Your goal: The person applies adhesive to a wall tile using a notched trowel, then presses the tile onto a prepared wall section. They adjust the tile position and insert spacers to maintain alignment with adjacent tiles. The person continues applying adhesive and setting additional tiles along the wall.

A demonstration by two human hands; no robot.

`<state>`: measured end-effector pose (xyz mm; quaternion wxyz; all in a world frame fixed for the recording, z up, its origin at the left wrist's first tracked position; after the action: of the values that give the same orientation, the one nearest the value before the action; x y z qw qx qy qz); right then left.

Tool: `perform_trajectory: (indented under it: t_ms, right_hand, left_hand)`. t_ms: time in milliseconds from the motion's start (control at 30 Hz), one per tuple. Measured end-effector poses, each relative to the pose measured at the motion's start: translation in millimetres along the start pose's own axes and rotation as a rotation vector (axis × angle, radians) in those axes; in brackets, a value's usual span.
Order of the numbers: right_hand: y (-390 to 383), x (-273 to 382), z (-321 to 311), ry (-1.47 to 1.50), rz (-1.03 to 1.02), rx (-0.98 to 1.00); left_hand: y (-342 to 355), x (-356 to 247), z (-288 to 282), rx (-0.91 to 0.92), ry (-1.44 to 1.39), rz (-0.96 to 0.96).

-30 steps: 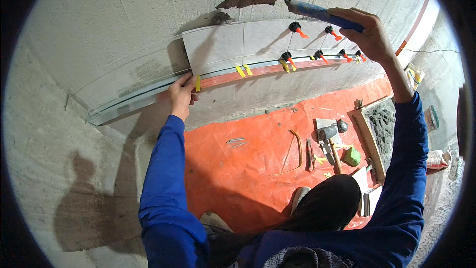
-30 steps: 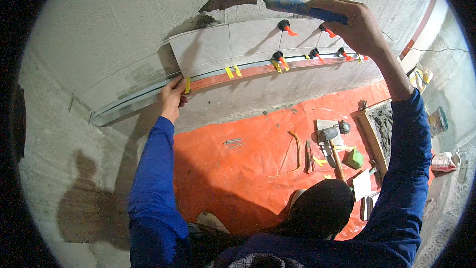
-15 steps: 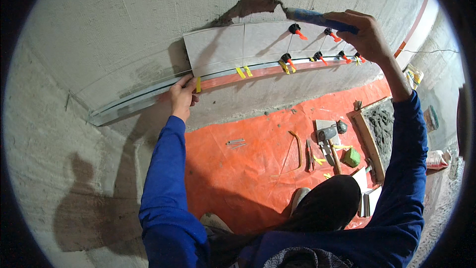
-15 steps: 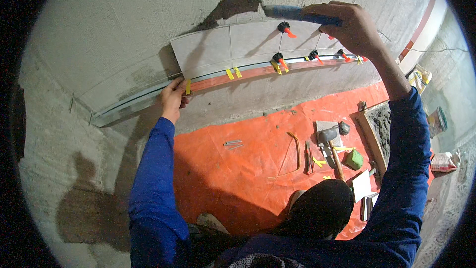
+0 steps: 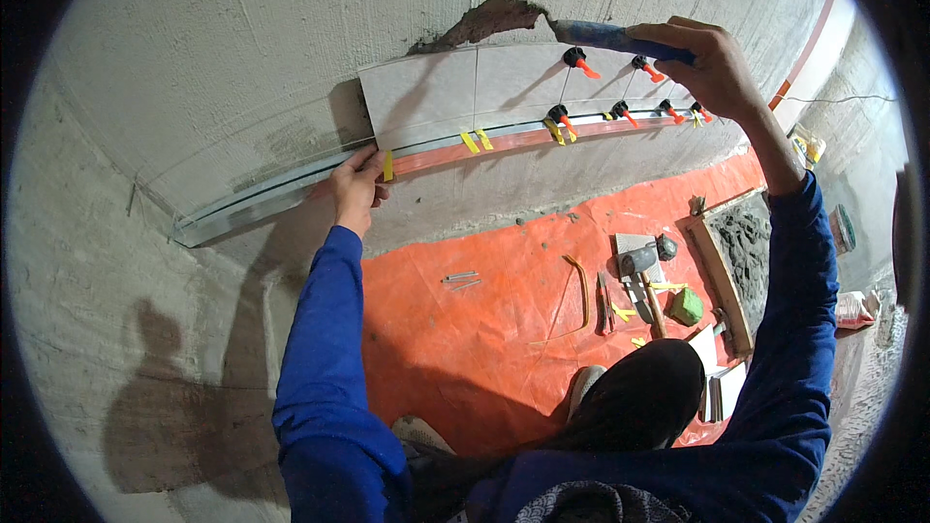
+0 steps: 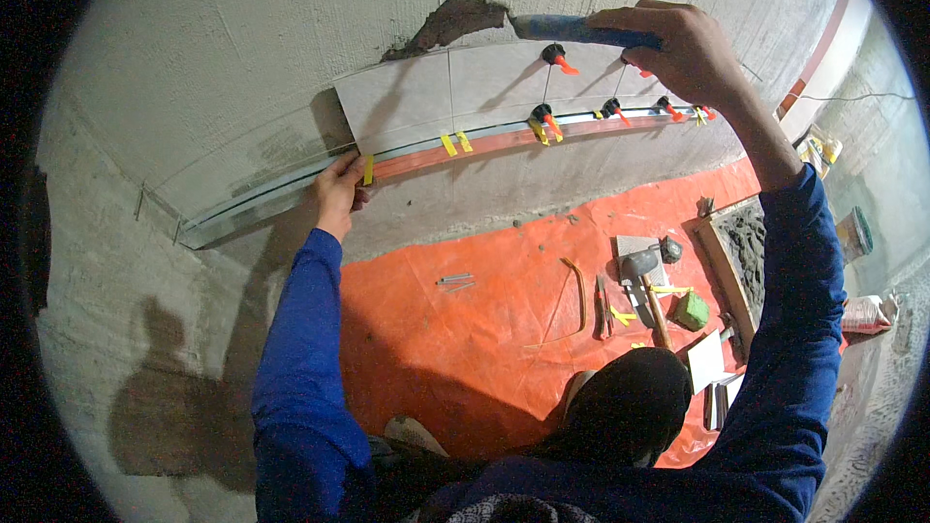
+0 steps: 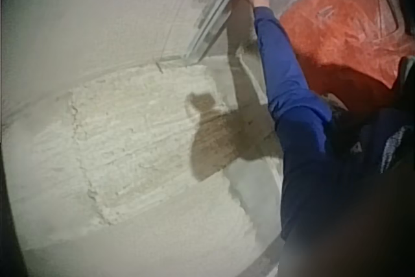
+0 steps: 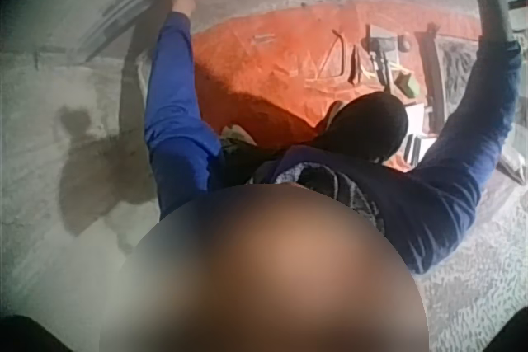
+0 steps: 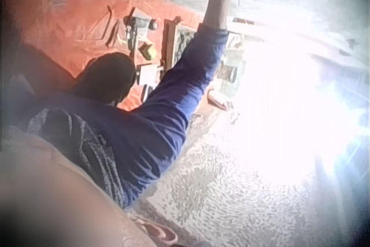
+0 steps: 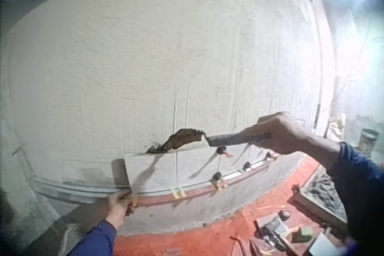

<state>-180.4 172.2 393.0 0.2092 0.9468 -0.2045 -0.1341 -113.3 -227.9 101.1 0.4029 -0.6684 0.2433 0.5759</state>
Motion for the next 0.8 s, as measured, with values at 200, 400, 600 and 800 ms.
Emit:
perform_trajectory:
  t_ms: [200,400,600,800]
  right_hand:
    - [0.6,2.5,-0.6,-0.031,-0.007,0.01]
    - [-0.2,7.9,-5.7,-0.012,-0.049,-0.054]
    - [0.1,8.4,-5.4,-0.031,-0.068,-0.068]
    - [0.1,11.8,-3.2,-0.108,-0.087,-0.053]
  left_hand:
    - [-0.3,-0.3,0.3,0.01,0.003,-0.002]
    - [-1.7,-0.2,0.2,0.006,-0.022,-0.004]
    - [-1.4,-1.2,1.0,0.01,-0.008,-0.002]
    - [0.2,-1.6,1.1,0.007,-0.001,-0.008]
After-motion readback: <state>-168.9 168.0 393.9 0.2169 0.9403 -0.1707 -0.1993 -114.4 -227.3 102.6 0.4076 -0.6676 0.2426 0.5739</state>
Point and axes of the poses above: each hand's wrist, its own y-axis towards the middle knuckle, its own z-axis out of the palm, x = y × z, the point moved 6 cm from there along y, towards the middle knuckle, and after that the axes turned 13 degrees about -z, right-handed, at the moved point
